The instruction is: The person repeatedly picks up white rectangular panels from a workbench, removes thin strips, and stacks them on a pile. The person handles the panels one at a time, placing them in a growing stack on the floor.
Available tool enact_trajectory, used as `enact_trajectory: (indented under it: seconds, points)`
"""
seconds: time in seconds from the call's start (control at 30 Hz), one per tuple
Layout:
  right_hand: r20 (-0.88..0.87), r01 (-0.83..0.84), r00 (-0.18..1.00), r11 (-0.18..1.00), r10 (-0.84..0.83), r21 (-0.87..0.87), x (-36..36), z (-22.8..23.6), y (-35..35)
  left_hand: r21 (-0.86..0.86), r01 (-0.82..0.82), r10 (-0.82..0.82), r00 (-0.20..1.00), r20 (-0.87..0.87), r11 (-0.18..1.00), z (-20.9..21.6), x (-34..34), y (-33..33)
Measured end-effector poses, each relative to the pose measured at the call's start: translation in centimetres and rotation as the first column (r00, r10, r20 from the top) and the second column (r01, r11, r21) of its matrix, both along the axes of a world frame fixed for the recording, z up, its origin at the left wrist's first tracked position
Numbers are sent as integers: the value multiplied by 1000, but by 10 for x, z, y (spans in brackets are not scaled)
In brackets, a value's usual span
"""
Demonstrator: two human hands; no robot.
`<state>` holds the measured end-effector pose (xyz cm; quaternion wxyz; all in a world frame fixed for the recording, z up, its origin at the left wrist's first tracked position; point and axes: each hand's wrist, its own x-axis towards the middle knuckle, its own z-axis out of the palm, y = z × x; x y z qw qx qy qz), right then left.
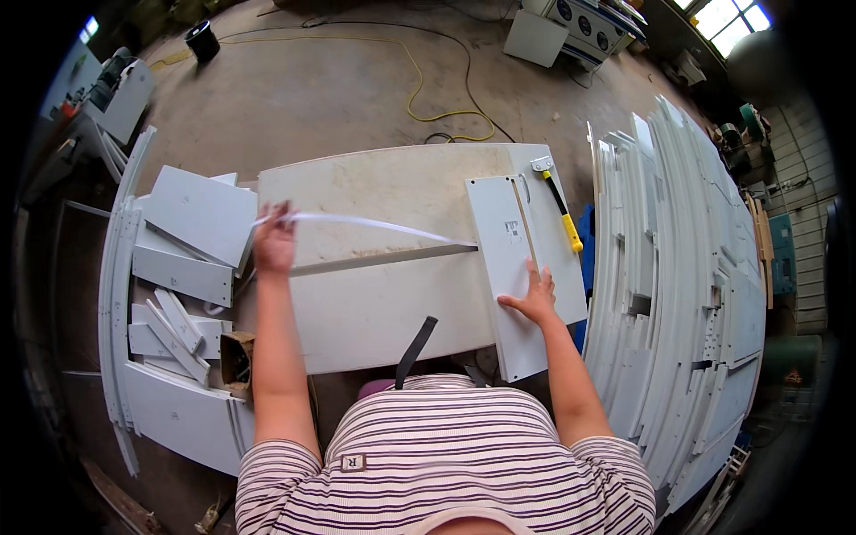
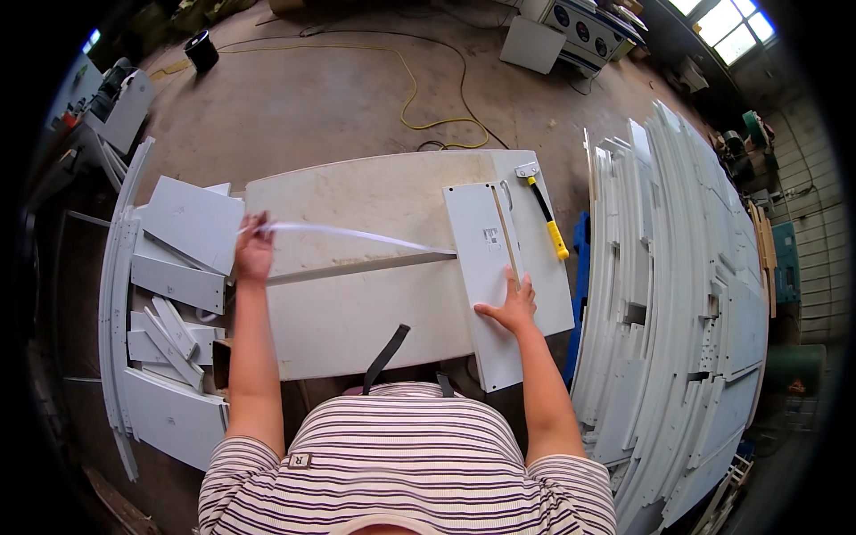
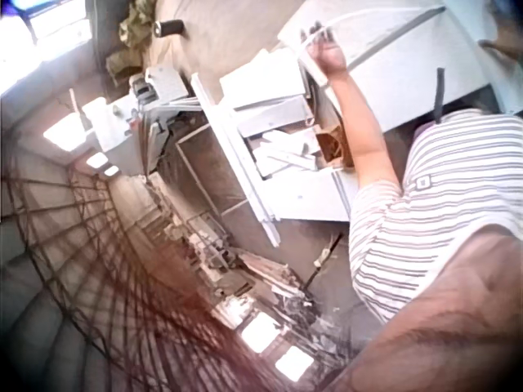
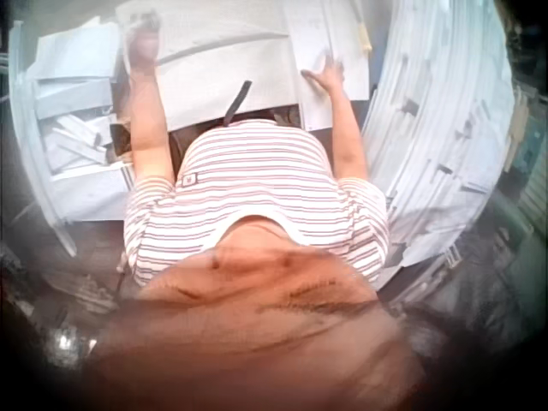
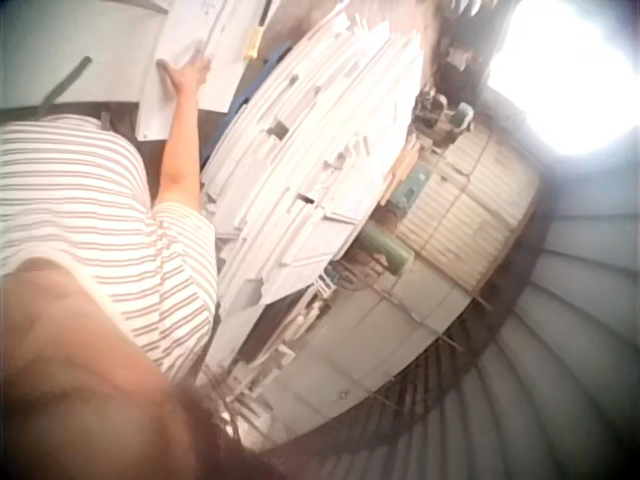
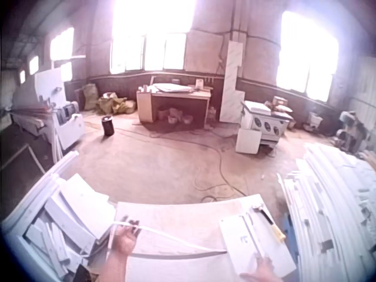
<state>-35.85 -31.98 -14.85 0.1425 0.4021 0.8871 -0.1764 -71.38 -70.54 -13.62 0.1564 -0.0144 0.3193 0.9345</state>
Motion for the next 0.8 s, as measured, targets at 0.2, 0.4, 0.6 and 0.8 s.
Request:
enact_trajectory:
  seconds: [0.2, 0.4, 0.6, 0.8]
  points:
    - [-731, -386, 586, 914, 350, 127, -44, 52, -35, -670, 11, -385, 826, -412, 742, 79, 103, 125]
    - [-497, -585, 136, 474, 857, 658, -99, 157, -87, -771, -635, -959, 245, -145, -45, 146, 147, 148]
    - [-338, -368, 659, 680, 672, 634, -77, 68, 100, -827, -445, -424, 713, -559, 343, 218, 135, 70]
    - [-530, 128, 833, 879, 156, 460, -21, 7, 184, -639, -633, -90, 676, -731, 437, 284, 157, 19]
